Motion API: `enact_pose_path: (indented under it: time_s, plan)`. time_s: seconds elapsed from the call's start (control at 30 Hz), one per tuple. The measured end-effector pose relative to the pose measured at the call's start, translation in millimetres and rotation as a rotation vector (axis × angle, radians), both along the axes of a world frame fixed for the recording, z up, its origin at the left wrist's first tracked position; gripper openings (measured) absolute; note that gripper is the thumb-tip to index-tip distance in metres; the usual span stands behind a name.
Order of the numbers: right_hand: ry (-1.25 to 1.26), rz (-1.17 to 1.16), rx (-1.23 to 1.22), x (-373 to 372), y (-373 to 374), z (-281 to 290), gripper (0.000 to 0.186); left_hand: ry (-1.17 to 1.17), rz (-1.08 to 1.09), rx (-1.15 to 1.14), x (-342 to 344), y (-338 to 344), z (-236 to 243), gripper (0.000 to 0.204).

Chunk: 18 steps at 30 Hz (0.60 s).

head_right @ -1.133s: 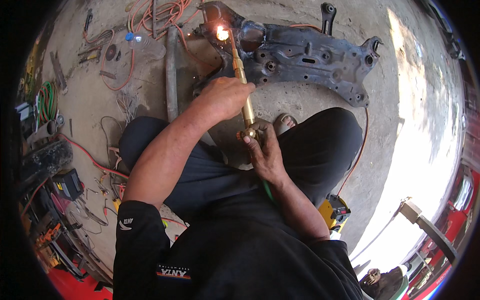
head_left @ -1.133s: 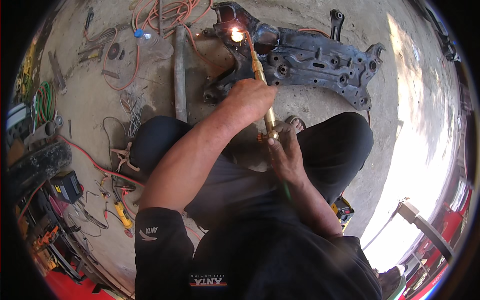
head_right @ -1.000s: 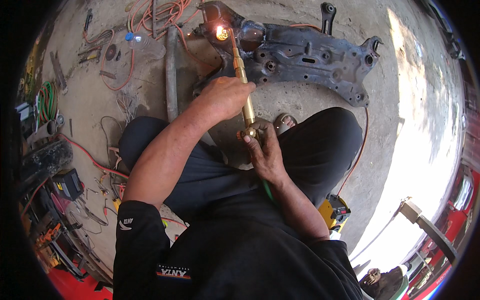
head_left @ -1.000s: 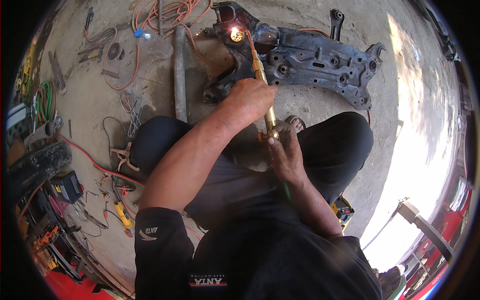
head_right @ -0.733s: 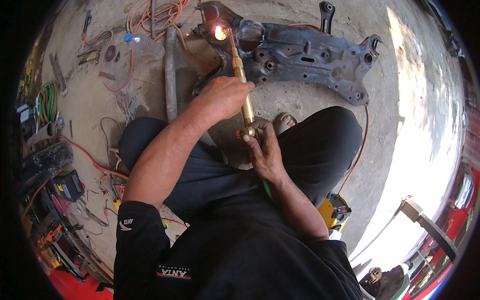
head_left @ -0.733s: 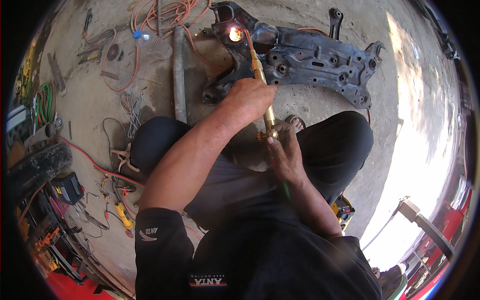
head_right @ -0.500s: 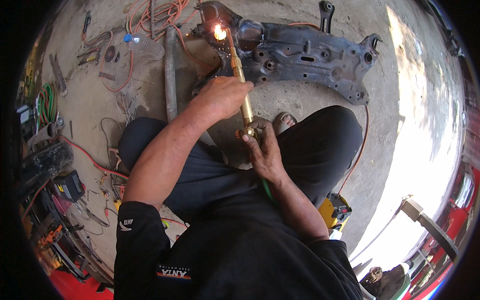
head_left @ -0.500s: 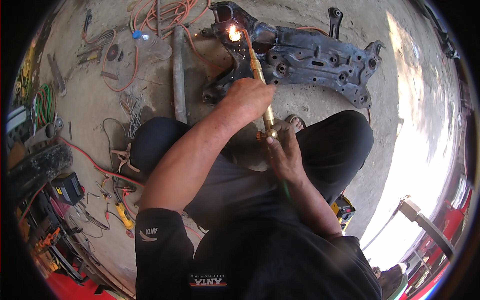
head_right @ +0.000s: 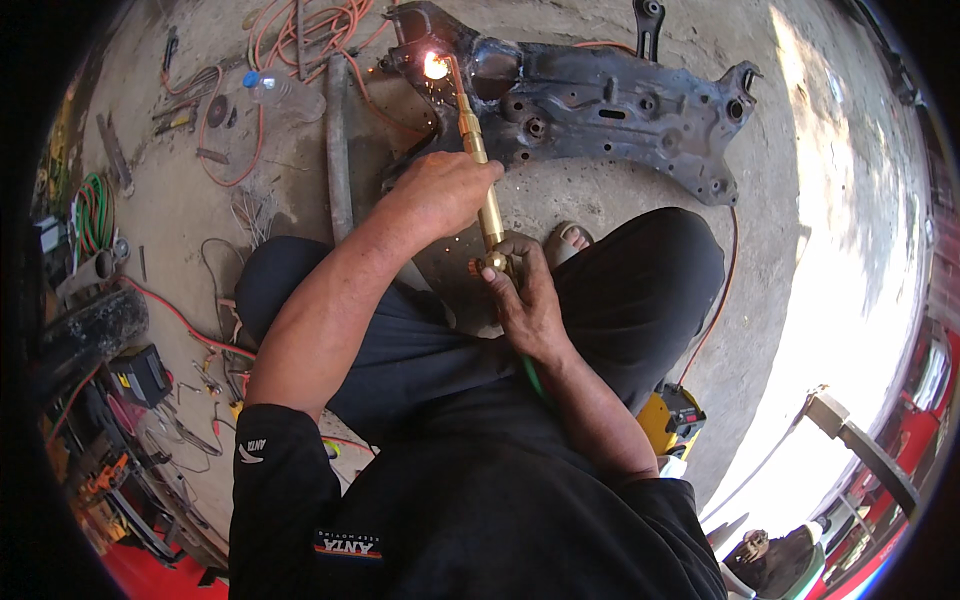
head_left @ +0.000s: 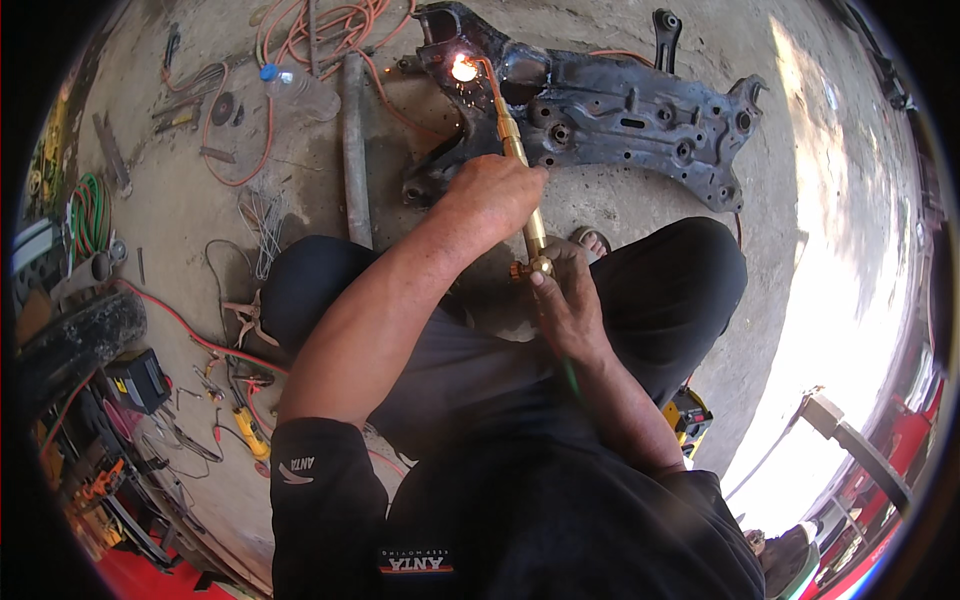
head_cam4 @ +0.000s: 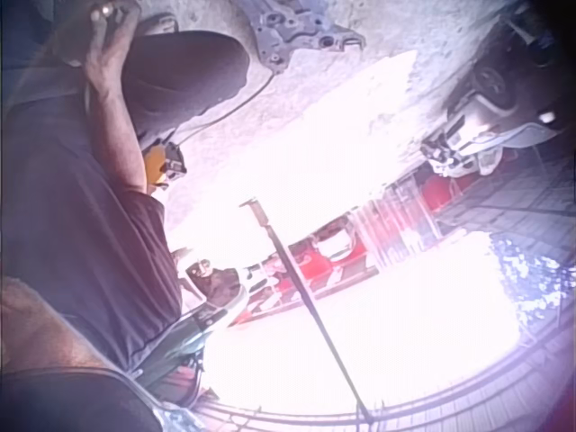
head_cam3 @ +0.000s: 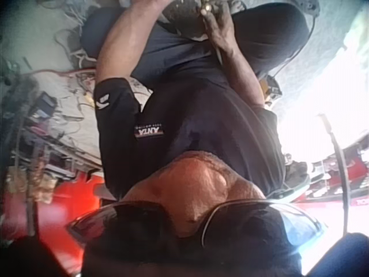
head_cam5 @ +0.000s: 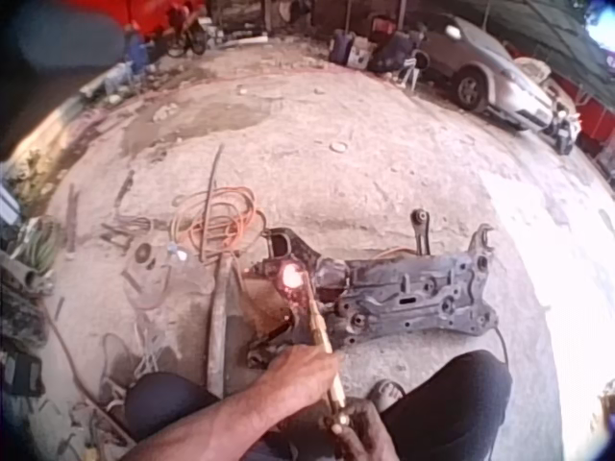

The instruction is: The person puts on protective glasses, ignites a cutting torch with a lighter, and heats a metal automotive subframe with the torch flame.

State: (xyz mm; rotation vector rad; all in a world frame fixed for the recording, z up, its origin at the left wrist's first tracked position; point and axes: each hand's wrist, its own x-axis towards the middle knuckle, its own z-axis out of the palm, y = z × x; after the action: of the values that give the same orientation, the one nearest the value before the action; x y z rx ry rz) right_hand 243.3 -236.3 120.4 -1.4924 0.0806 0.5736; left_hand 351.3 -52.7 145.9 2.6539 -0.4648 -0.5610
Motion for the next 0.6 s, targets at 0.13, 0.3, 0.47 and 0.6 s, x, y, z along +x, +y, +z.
enact_pose_path:
  time_s: [0.13, 0.3, 0.47, 0.6]
  plan:
    - [-0.019, -0.008, -0.006, 1.0, 1.2, -2.4, 0.024, 0.003, -0.001, 0.008, 0.5, 0.8, 0.6, 0.019]
    - [0.007, -0.006, -0.008, 2.1, 2.3, 1.2, 0.024, 0.040, -0.006, 0.024, 0.6, 1.9, 3.0, 0.023]
    - [0.046, -0.002, 0.018, 4.0, 3.4, 4.6, 0.024, 0.073, 0.010, 0.041, 0.6, 1.9, 3.4, 0.033]
    - [0.106, -0.038, 0.080, 0.9, 4.2, 6.0, 0.023, 0.105, 0.024, 0.079, -2.9, -3.2, 2.0, 0.042]
